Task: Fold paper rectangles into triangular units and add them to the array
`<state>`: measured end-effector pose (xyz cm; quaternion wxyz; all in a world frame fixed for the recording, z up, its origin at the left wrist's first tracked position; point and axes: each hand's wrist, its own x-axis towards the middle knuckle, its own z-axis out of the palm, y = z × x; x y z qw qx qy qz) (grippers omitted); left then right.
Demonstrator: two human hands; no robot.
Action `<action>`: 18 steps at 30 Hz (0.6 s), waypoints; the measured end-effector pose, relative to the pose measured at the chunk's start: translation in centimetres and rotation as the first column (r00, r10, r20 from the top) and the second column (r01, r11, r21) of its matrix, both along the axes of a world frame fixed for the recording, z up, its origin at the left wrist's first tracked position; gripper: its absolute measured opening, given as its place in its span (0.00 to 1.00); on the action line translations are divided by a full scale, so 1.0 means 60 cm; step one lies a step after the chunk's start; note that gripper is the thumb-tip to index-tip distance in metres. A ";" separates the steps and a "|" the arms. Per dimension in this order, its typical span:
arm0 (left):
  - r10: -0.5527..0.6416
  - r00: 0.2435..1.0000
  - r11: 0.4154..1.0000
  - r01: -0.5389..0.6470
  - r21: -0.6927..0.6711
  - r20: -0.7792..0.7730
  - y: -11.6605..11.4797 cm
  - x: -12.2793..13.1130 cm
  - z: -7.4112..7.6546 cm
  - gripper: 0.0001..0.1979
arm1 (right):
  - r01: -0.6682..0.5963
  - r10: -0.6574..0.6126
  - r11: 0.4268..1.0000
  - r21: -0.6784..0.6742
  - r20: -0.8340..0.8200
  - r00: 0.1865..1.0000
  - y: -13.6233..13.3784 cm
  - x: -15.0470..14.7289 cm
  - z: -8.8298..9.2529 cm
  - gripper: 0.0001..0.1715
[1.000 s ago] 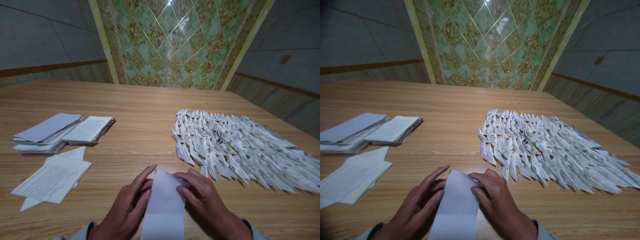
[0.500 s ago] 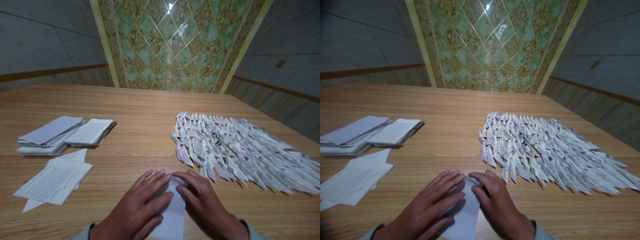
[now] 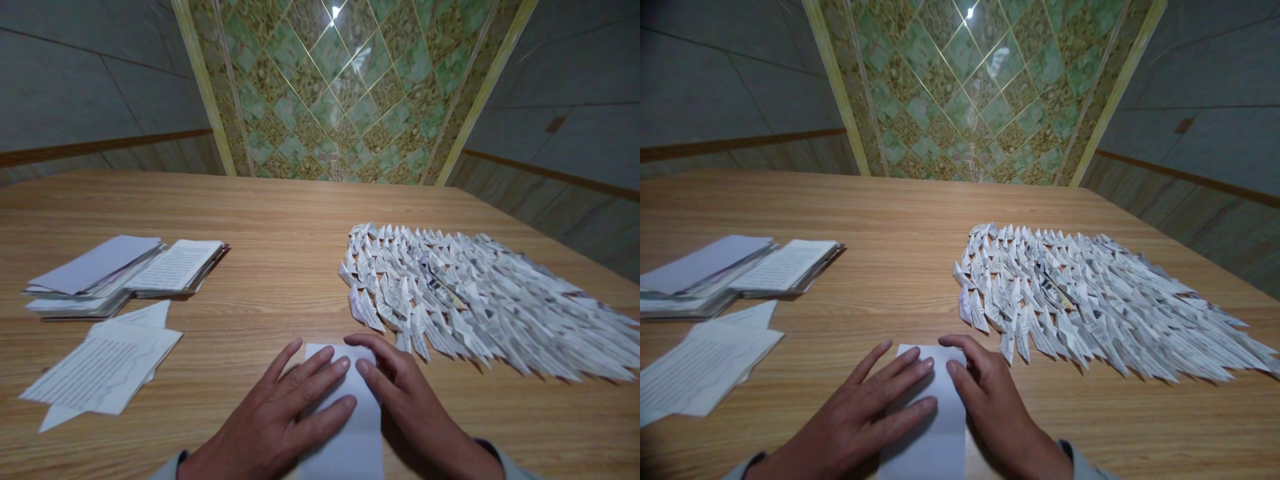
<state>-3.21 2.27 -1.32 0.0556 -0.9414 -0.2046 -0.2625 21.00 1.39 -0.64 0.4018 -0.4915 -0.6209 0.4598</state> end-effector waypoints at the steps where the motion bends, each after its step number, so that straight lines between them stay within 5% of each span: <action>1: 0.006 1.000 1.000 -0.006 -0.006 -0.004 0.000 0.001 -0.002 0.17 | 0.005 -0.009 0.998 0.065 0.069 0.998 -0.001 -0.001 -0.002 0.19; 5: -0.030 1.000 0.998 0.031 -0.054 0.007 -0.004 0.011 -0.002 0.15 | 0.024 -0.100 0.960 0.281 0.259 0.961 -0.001 -0.005 -0.018 0.17; 10: -0.008 0.997 0.993 0.017 -0.120 0.077 -0.008 0.027 -0.001 0.12 | -0.057 -0.125 0.917 0.394 0.421 0.899 -0.001 -0.007 -0.032 0.21; 15: 0.031 0.987 0.948 0.021 -0.317 0.159 -0.004 0.025 -0.010 0.10 | -0.117 -0.137 0.864 0.490 0.453 0.881 0.000 -0.006 -0.010 0.18; 18: 0.075 0.977 0.915 0.012 -0.403 0.200 -0.004 0.020 -0.013 0.08 | -0.210 -0.014 0.869 0.448 0.447 0.894 -0.001 -0.002 0.005 0.14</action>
